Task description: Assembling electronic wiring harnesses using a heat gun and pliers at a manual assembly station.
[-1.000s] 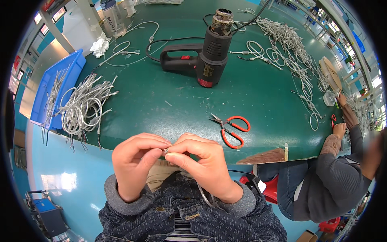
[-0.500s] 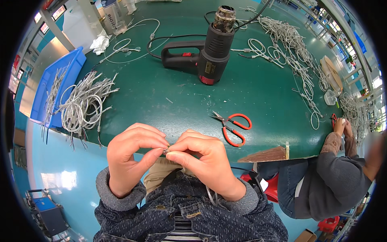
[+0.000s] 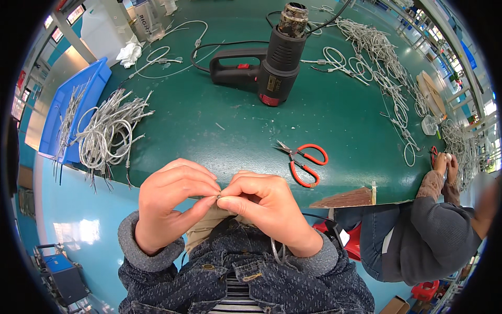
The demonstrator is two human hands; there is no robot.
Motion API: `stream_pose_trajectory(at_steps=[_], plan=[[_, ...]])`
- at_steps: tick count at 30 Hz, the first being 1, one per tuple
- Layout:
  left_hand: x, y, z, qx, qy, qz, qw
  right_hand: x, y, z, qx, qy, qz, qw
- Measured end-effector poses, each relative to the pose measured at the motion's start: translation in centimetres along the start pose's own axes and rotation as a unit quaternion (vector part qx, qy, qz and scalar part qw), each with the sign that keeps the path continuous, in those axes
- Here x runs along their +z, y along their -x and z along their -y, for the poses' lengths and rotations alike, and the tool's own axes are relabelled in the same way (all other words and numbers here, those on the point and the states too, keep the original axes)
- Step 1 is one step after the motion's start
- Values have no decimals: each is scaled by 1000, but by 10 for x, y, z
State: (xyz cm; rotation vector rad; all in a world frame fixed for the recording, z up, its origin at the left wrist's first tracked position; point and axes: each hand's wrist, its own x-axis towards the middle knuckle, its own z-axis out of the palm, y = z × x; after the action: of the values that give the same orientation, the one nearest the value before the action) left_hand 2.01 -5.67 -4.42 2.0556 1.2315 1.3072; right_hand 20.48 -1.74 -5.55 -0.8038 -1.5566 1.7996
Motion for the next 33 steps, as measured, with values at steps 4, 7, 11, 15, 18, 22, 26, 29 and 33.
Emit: stream_pose_trajectory(at_steps=[4, 7, 11, 15, 18, 22, 26, 29, 33], plan=[[2, 5, 1, -40, 43, -17, 998, 1, -1, -1, -23, -8, -14, 1000], [4, 9, 1, -108, 118, -27, 987, 2, -1, -1, -47, -11, -25, 999], [6, 9, 2, -120, 139, -35, 982, 2, 0, -1, -45, -4, -21, 999], [5, 9, 3, -111, 147, -29, 983, 2, -1, -1, -48, -3, -21, 999], [4, 9, 3, -104, 146, -18, 984, 2, 0, -1, -47, 1, -18, 999], [4, 9, 3, -96, 131, -14, 987, 1, 0, -2, -44, 11, -18, 999], [5, 8, 3, -85, 107, -12, 991, 1, 0, -3, -66, 31, -15, 997], [4, 6, 6, -41, 67, 0, 997, -2, 0, -5, -84, 74, -5, 994], [0, 0, 7, -2, 32, 23, 999, -1, 1, -2, -57, 77, -1, 995]])
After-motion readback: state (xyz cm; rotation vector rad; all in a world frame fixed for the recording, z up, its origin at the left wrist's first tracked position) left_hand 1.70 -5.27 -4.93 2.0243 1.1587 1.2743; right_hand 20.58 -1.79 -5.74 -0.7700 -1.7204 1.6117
